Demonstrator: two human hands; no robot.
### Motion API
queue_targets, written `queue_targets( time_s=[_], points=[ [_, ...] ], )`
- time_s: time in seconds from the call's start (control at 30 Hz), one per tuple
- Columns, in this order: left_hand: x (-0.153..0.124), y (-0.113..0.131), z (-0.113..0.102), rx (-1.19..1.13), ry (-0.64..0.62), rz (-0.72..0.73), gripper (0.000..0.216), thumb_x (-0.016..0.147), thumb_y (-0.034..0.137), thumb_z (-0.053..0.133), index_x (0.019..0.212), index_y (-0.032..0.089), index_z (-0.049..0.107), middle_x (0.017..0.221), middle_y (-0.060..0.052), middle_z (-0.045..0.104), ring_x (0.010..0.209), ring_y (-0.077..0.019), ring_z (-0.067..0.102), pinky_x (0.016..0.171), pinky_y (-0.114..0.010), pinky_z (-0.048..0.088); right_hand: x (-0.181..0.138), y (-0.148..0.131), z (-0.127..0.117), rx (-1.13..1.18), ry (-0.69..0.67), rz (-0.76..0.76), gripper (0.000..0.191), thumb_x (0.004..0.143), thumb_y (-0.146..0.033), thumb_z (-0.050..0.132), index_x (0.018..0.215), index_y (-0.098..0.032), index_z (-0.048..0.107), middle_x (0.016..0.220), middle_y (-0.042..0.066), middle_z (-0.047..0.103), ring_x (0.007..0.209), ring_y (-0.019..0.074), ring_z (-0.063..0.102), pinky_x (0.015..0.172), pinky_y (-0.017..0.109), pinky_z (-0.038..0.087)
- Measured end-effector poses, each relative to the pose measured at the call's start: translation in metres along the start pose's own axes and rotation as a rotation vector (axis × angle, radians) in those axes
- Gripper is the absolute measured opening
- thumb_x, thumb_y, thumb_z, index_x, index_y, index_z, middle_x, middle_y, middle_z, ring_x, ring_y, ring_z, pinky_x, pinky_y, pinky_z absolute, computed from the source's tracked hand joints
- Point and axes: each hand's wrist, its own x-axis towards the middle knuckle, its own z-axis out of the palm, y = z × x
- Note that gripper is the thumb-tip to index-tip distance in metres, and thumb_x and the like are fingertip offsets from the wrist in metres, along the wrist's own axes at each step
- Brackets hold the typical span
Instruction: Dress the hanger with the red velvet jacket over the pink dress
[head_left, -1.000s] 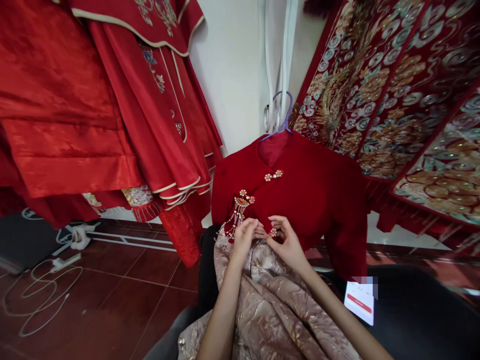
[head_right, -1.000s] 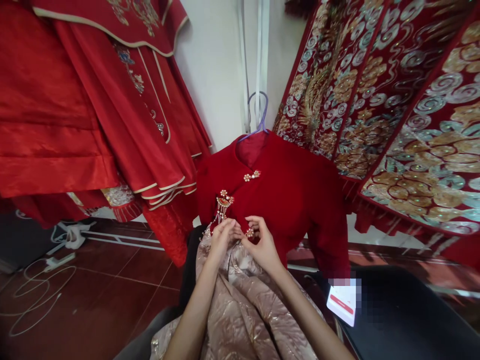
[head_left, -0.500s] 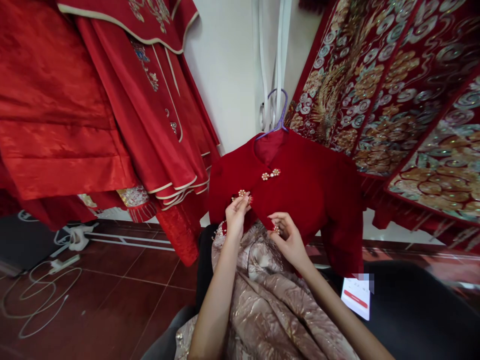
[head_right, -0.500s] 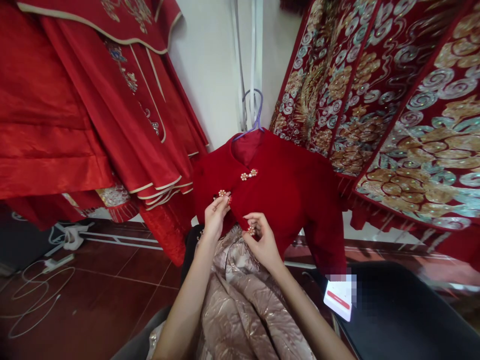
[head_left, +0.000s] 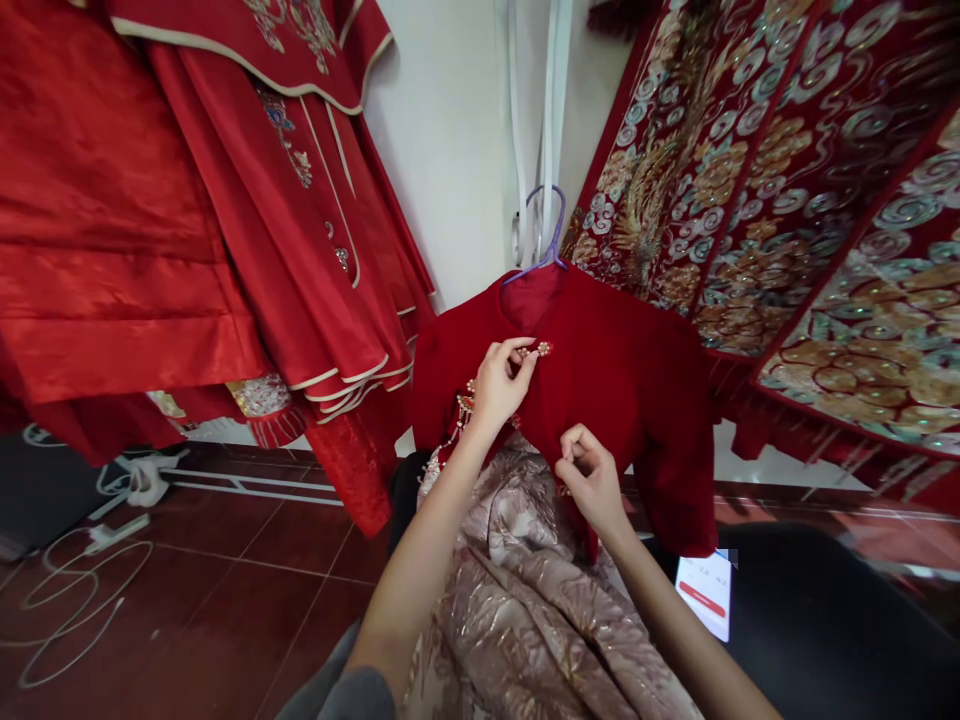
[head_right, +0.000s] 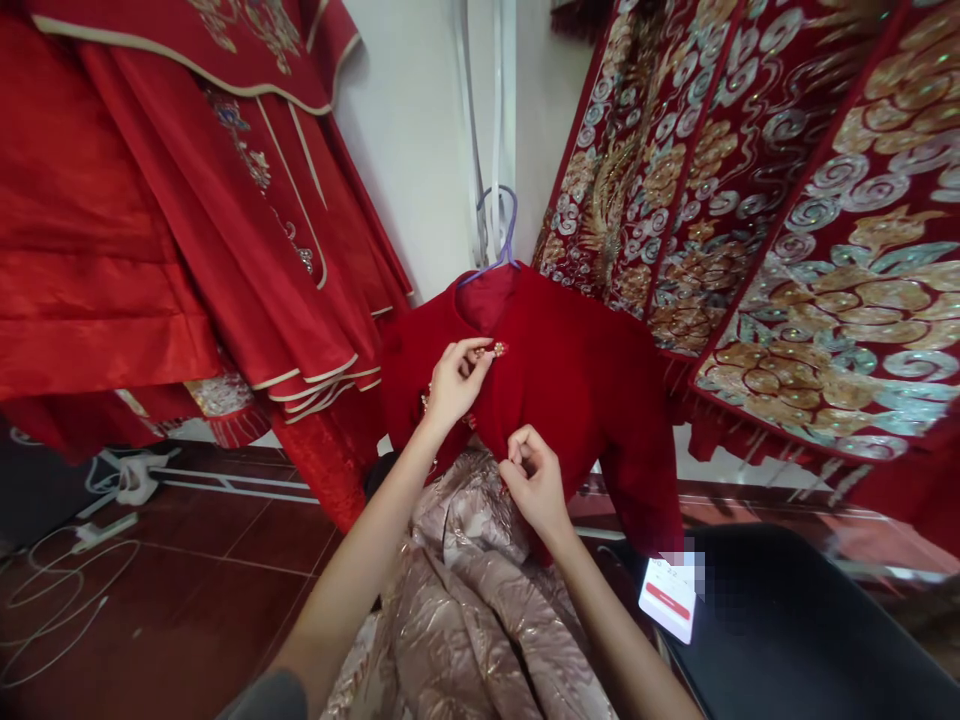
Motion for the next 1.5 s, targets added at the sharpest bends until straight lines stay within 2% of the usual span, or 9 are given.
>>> queue_targets(
  time_s=[0.17,0.3,0.4,0.57,0.87,1.0,1.13,1.33,1.5],
  points=[
    [0.010,0.005,-0.006,0.435,-0.101,0.219,0.023,0.092,0.037,0.052,0.096,0.022,0.068,0.088,-0.007,0.056,0.089,-0.0221,0.054,0.080,-0.033,0.046,0.003,-0.001,-0.005,0.011,0.020,-0.017,0.015,0.071,-0.014,0.053,0.067,-0.022,0.040,0.061,-0.007,0.032,0.052,0.0081,0.029,0.050,0.023,0.023],
    [0.014,0.006,-0.016,0.425,-0.133,0.360,0.014,0.090,0.031,0.055,0.092,0.021,0.065,0.102,-0.007,0.062,0.103,-0.0226,0.053,0.101,-0.041,0.039,0.006,-0.003,-0.010,0.064,0.026,0.010,0.016,0.077,-0.023,0.058,0.072,-0.022,0.043,0.056,-0.008,0.033,0.048,0.0085,0.032,0.049,0.023,0.026],
    [0.020,0.006,-0.020,0.415,-0.233,0.400,0.006,0.087,0.026,0.057,0.086,0.023,0.062,0.093,-0.002,0.066,0.102,-0.0201,0.056,0.117,-0.050,0.017,0.007,-0.005,-0.013,0.078,0.034,0.026,0.017,0.081,-0.029,0.059,0.074,-0.023,0.044,0.051,-0.009,0.032,0.045,0.0088,0.033,0.047,0.023,0.027],
    [0.029,0.008,-0.020,0.428,-0.339,0.458,0.009,0.088,0.024,0.051,0.084,0.023,0.060,0.084,0.000,0.065,0.095,-0.0188,0.057,0.119,-0.056,0.006,0.012,-0.005,-0.019,0.019,0.063,0.002,0.017,0.081,-0.029,0.061,0.077,-0.022,0.045,0.052,-0.010,0.035,0.046,0.0085,0.034,0.048,0.022,0.028],
    [0.028,0.009,-0.015,0.418,-0.228,0.446,0.014,0.091,0.026,0.046,0.087,0.021,0.059,0.076,-0.001,0.063,0.086,-0.0189,0.059,0.119,-0.058,0.007,0.086,-0.031,-0.004,-0.365,0.430,-0.288,0.004,0.079,-0.021,0.054,0.082,-0.020,0.052,0.079,0.002,0.056,0.071,0.0157,0.053,0.066,0.028,0.046],
    [0.029,0.006,-0.014,0.468,-0.108,0.407,0.020,0.090,0.021,0.045,0.103,0.018,0.060,0.090,-0.005,0.067,0.089,-0.0216,0.061,0.118,-0.058,0.011,0.128,-0.044,0.014,-0.719,0.494,-0.445,0.044,0.073,-0.022,0.057,0.117,-0.018,0.050,0.130,0.015,0.050,0.125,0.0296,0.043,0.105,0.051,0.035],
    [0.032,0.002,-0.021,0.648,0.119,0.226,0.049,0.084,0.004,0.036,0.131,0.011,0.047,0.114,-0.019,0.061,0.112,-0.0340,0.054,0.109,-0.064,0.020,0.146,-0.036,0.021,-0.964,0.440,-0.415,0.076,0.068,-0.014,0.053,0.140,-0.015,0.031,0.154,0.020,0.021,0.144,0.0333,0.018,0.112,0.062,0.016],
    [0.041,-0.017,-0.061,0.661,0.276,0.088,0.065,0.077,0.003,0.044,0.141,0.013,0.036,0.137,-0.022,0.042,0.129,-0.0376,0.040,0.106,-0.058,0.031,0.135,-0.030,-0.030,-1.032,0.500,-0.382,0.068,0.070,-0.010,0.047,0.137,-0.016,0.038,0.153,0.017,0.028,0.142,0.0324,0.023,0.113,0.063,0.012],
    [0.046,-0.043,-0.086,0.559,0.297,0.044,0.058,0.076,0.005,0.045,0.132,0.021,0.048,0.132,-0.014,0.052,0.125,-0.0275,0.049,0.105,-0.042,0.038,0.137,-0.038,-0.088,-1.043,0.465,-0.350,0.046,0.077,-0.017,0.053,0.122,-0.018,0.055,0.127,0.017,0.054,0.118,0.0326,0.049,0.100,0.054,0.038]
  ],
)
